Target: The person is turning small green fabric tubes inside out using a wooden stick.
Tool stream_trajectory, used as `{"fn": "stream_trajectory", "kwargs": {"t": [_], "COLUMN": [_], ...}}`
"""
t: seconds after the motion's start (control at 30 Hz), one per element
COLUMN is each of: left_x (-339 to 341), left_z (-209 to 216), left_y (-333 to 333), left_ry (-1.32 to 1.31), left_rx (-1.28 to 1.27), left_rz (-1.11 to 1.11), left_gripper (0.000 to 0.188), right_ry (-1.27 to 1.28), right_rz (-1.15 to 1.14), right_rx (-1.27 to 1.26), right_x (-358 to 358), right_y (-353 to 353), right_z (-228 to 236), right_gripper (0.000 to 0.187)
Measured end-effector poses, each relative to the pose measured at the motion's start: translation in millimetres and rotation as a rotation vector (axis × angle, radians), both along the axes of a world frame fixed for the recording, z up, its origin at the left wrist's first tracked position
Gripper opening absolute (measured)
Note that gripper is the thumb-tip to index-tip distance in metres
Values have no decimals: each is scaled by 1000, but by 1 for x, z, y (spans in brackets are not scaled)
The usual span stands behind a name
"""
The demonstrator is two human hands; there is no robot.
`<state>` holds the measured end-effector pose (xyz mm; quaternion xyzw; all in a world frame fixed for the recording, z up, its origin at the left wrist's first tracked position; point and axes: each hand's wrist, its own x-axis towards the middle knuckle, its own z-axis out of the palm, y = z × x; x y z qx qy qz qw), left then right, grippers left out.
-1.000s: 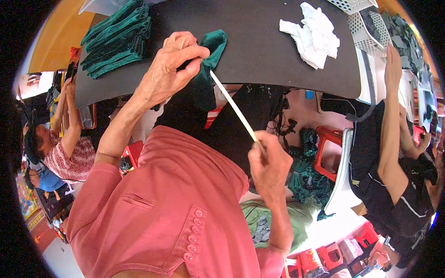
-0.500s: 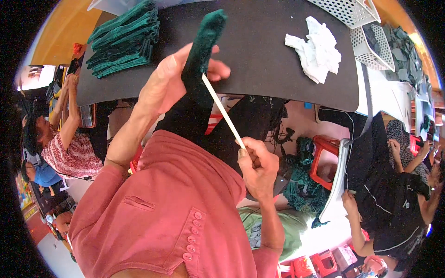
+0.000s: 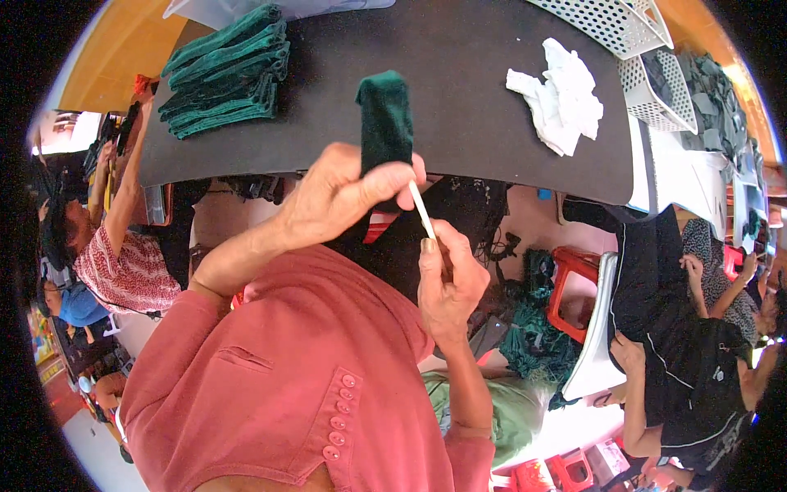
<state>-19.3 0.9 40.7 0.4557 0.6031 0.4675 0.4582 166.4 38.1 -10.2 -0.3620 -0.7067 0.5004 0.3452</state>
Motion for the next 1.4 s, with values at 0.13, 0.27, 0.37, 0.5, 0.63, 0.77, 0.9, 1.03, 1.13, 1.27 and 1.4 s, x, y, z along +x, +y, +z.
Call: {"fn": "stream_trajectory", "kwargs": {"t": [0.13,0.27,0.37,0.5,0.63,0.77,0.9,1.03,1.13,1.27,1.4], "left_x": [-9,-21,-16,-16,4,11,-2,-9,-2,2,5], "left_z": [-1,10,11,10,10,2,13,17,13,10,7], "left_y": [9,14,14,14,21,17,20,24,26,26,29], "left_ry": [-320,-631,-574,-469,-360,-592,-385,-483,-450,-429,-412], "left_rx": [151,219,226,160,200,44,248,272,210,198,220], "left_rz": [15,-11,134,164,72,-37,68,127,210,205,180], "left_gripper": [38,43,37,29,29,29,34,27,22,22,28], "right_ry": [155,136,118,-20,-72,236,185,153,92,26,-47], "right_rz": [80,154,111,0,-66,65,52,62,39,-68,-144], "right_rx": [-155,-123,-24,280,409,5,-24,20,41,277,441], "right_x": [-4,-5,-9,-11,-15,-14,-11,-10,-12,-12,-14], "right_y": [0,2,0,4,14,10,13,16,14,13,21], "right_z": [-1,-4,-11,-14,-11,-21,-17,-16,-18,-20,-19], "right_gripper": [14,15,16,17,17,19,18,17,16,16,16]}}
